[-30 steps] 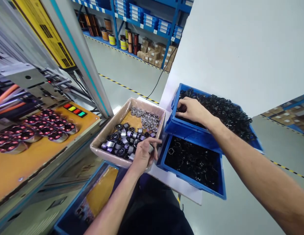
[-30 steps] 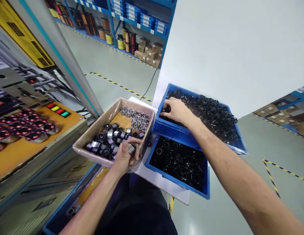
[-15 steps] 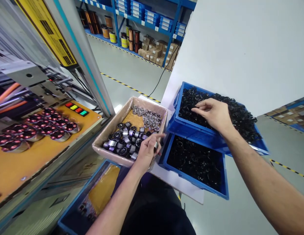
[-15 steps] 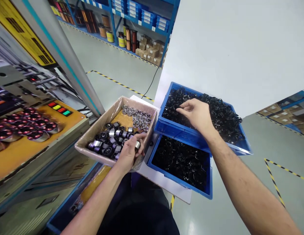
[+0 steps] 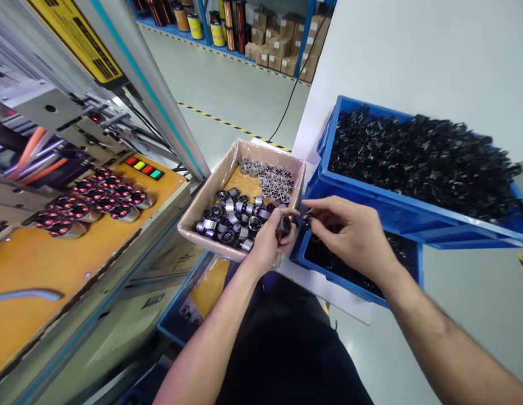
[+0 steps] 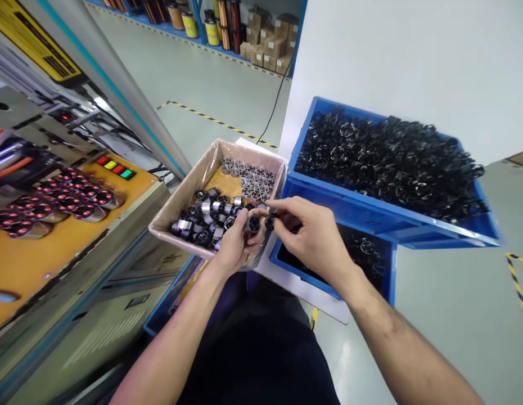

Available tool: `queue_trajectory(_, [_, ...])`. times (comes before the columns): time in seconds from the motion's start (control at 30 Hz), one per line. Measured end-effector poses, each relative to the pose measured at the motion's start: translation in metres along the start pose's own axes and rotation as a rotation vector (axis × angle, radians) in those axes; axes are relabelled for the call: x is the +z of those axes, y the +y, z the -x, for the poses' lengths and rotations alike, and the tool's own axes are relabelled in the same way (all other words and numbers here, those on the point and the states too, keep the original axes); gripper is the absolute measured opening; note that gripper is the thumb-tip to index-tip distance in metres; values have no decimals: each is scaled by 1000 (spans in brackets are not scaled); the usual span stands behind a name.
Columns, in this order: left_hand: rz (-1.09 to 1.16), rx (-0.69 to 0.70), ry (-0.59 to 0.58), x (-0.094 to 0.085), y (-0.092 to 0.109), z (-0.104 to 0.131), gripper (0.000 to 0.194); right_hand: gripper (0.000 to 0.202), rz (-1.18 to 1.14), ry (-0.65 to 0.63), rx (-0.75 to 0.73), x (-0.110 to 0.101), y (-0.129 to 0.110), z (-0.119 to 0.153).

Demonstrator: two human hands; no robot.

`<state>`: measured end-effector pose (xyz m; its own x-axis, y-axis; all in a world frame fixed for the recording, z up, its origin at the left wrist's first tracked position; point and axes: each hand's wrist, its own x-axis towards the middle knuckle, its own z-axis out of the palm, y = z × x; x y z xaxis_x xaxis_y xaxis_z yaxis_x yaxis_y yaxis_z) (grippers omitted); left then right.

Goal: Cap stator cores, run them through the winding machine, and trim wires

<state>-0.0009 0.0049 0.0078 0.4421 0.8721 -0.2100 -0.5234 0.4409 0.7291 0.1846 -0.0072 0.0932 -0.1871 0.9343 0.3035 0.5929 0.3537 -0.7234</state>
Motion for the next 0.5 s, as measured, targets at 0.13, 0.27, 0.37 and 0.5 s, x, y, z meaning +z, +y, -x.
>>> queue_trajectory(0.13, [-55,-18,46,-1,-5,1,69,16,-224,-33,161,31,16,7])
queue_trajectory(0.27, [-47,-7,60,0,-6,2,70,29,-372,-36,165,37,22,14])
queue_trajectory(0.37, [-44,6,27,0,-5,2,67,29,-386,18,171,40,20,21])
queue_trajectory(0.5, [-45,5,2,-1,-5,4,63,25,-368,63,177,44,19,27])
